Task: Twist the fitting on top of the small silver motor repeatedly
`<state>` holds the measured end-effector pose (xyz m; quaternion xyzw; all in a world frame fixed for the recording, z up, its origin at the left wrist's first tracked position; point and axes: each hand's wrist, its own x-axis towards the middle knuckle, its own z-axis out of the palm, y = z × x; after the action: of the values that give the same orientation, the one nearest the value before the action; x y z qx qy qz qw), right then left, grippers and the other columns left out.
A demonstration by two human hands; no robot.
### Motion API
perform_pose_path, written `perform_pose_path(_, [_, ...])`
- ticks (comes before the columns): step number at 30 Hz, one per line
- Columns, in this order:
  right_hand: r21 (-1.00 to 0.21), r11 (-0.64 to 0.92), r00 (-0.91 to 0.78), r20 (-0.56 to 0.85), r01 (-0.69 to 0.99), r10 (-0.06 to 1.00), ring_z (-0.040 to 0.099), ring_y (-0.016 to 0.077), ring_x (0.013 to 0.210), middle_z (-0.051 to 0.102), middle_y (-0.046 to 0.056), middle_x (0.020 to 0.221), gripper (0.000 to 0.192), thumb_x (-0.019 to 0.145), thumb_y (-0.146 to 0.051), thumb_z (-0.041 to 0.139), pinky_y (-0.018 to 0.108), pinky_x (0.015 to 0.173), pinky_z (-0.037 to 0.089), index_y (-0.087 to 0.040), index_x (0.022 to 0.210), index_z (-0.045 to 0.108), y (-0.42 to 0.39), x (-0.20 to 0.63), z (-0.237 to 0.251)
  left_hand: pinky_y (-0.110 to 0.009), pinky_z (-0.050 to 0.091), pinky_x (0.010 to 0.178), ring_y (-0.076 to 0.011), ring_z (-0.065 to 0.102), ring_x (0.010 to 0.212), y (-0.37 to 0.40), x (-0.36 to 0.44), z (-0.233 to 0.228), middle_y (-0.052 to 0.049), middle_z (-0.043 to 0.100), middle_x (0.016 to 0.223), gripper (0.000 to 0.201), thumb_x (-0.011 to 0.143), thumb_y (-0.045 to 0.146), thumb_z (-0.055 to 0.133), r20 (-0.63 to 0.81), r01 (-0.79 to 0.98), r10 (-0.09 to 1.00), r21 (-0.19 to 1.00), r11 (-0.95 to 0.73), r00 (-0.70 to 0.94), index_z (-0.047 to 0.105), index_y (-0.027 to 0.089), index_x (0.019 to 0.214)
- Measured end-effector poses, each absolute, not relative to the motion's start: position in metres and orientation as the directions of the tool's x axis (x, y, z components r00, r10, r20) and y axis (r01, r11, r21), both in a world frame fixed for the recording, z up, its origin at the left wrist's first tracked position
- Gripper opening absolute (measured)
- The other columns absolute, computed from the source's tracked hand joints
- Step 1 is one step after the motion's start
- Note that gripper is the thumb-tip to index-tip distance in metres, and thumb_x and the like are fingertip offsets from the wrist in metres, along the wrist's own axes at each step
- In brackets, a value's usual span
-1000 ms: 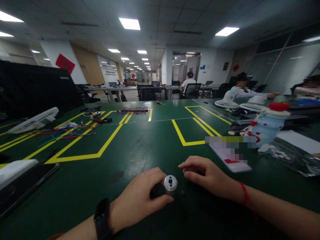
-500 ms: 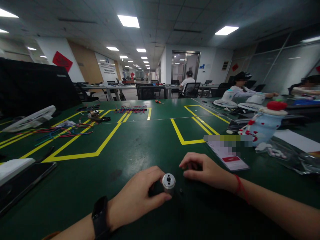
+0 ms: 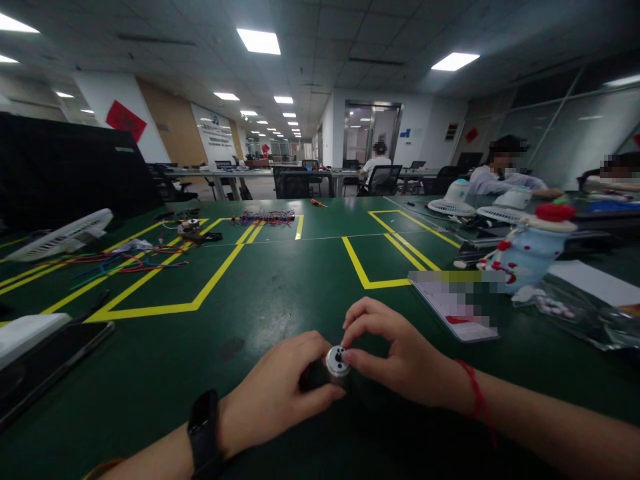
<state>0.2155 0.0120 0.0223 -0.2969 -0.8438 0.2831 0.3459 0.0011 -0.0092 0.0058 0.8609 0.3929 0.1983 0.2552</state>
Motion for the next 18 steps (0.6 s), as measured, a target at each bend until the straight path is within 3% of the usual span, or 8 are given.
perform_pose_path(13, [-0.723,0.614,-0.558,0.383,0.315,0.737,0.056,0.0155,0.086,0.059,0.004,0.095,0.006,0.083,-0.023,0.065,0.029,0.078,0.047,-0.018,0.086,0.066,0.012,0.216,0.027,-0.027,0.037,0.066,-0.0176,0.052,0.078,-0.010,0.001,0.005,0.000,0.058,0.088,0.015,0.086,0.031,0.064,0.136,0.595,0.787,0.580,-0.556,0.602,0.056,0.019,0.090])
perform_pose_path(18, [-0.867,0.344,-0.329,0.226,0.360,0.917,0.057,0.0150,0.077,0.063,0.002,0.084,0.020,0.089,-0.035,0.055,0.029,0.070,0.046,-0.017,0.091,0.064,0.041,0.241,0.013,-0.026,0.037,0.065,-0.0166,0.052,0.077,-0.009,0.001,0.007,0.001,0.058,0.088,0.013,0.085,0.028,0.065,0.132,0.584,0.784,0.595,-0.552,0.606,0.056,0.020,0.089])
